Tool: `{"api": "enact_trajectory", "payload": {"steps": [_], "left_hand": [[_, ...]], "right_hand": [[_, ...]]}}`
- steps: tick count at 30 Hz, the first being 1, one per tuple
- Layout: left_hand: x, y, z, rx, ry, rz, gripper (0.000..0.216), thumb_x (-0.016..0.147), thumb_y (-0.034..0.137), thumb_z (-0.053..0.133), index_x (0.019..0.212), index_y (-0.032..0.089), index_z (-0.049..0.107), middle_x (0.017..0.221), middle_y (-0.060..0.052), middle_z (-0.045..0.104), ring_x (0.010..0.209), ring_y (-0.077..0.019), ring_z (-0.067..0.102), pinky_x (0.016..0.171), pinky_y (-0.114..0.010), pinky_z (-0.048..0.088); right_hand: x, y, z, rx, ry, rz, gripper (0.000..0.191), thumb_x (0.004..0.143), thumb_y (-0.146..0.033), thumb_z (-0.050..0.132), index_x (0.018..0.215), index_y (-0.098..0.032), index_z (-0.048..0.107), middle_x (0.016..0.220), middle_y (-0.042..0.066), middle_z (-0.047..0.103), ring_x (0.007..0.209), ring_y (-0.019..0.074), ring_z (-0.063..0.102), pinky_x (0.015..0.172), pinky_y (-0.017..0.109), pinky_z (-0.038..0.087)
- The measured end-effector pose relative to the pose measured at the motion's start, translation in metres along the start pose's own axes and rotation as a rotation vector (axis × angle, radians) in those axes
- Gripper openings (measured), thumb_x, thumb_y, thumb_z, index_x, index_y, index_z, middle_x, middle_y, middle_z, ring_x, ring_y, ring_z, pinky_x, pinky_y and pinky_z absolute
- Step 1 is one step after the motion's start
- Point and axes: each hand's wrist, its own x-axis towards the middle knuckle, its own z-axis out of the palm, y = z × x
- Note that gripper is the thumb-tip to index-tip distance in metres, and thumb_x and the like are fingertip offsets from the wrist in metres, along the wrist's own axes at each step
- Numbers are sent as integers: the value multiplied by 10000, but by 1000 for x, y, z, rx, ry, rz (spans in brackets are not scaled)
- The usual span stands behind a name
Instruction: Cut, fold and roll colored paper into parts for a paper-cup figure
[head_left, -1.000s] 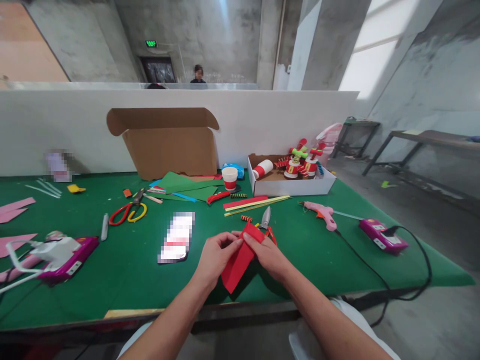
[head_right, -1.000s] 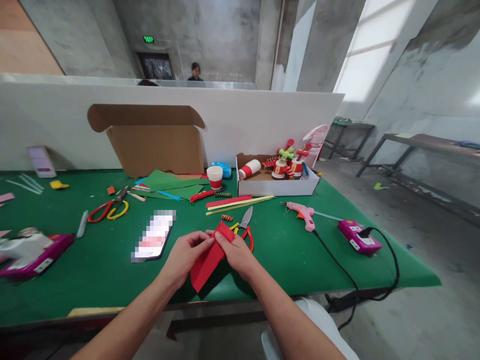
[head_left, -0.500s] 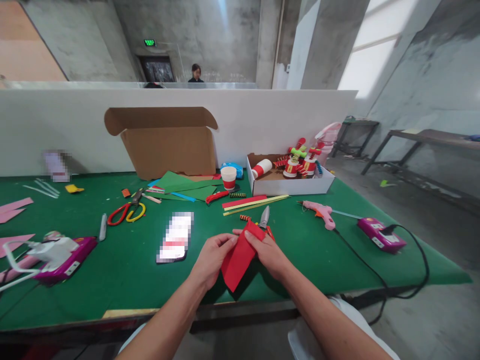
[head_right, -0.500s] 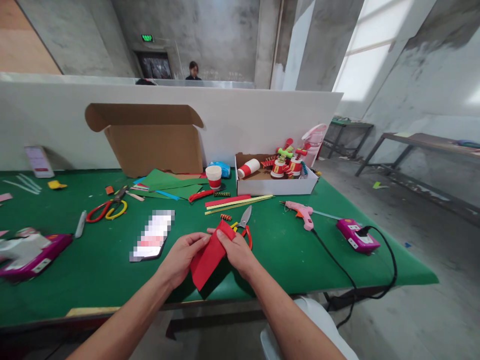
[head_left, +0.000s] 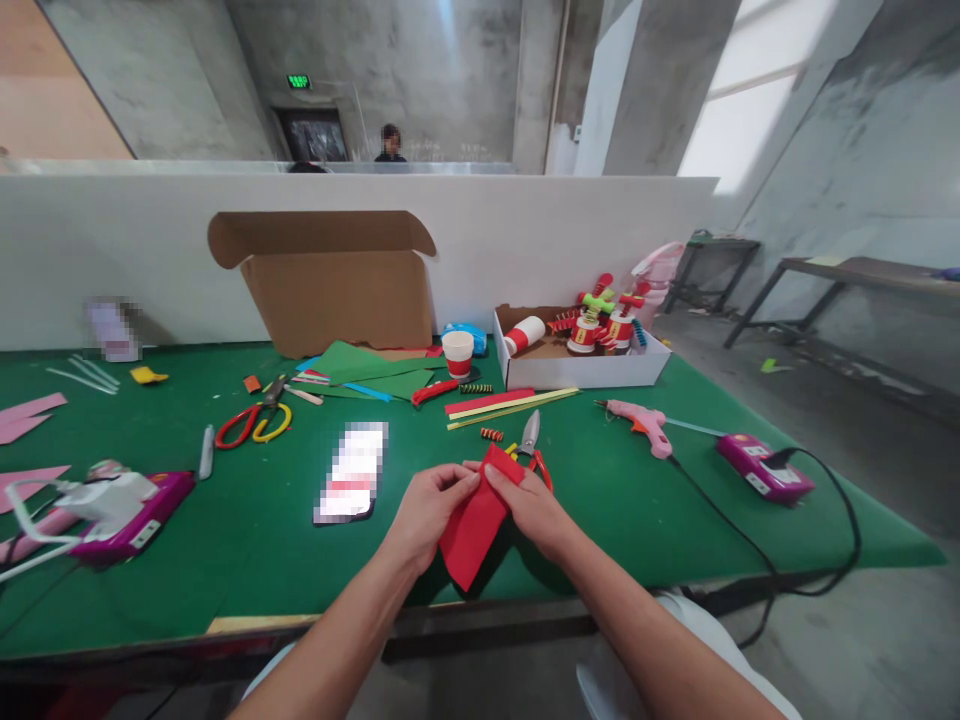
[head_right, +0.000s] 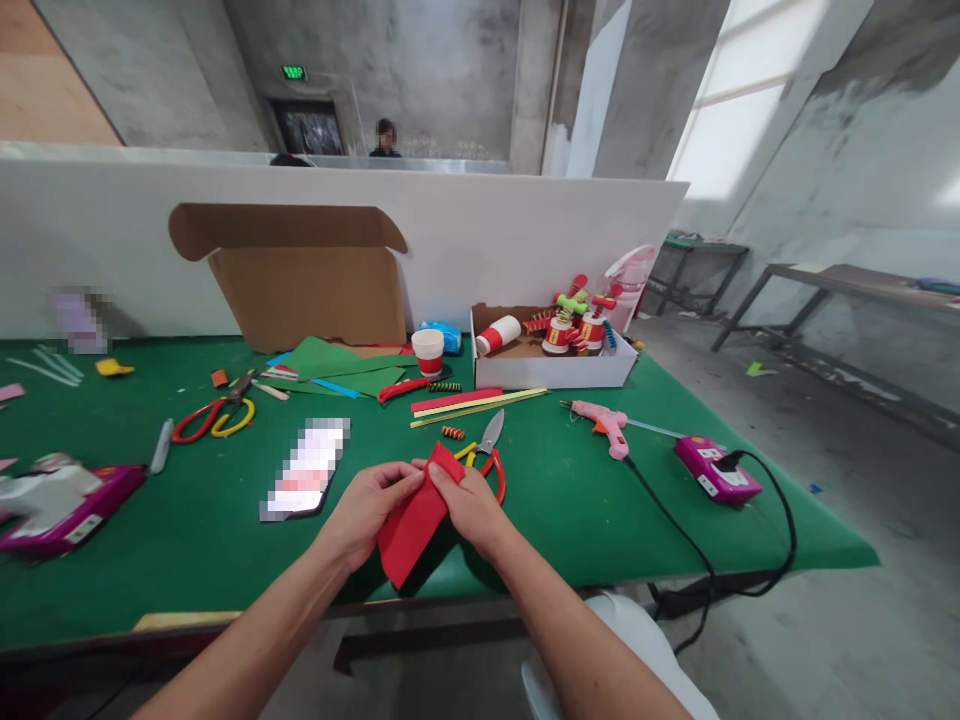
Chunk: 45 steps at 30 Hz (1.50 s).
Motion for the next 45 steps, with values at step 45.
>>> {"api": "enact_trajectory", "payload": {"steps": [45], "left_hand": [[2,1,-5,147,64,167,316,633,473,709,660,164,645,715,-11,669,642,-120,535,611,-222,417]], "right_hand": [[4,7,-2,-52,-7,-20,468,751,-588,619,942,-174,726,758,30,679,708,164,582,718,301,460]]}}
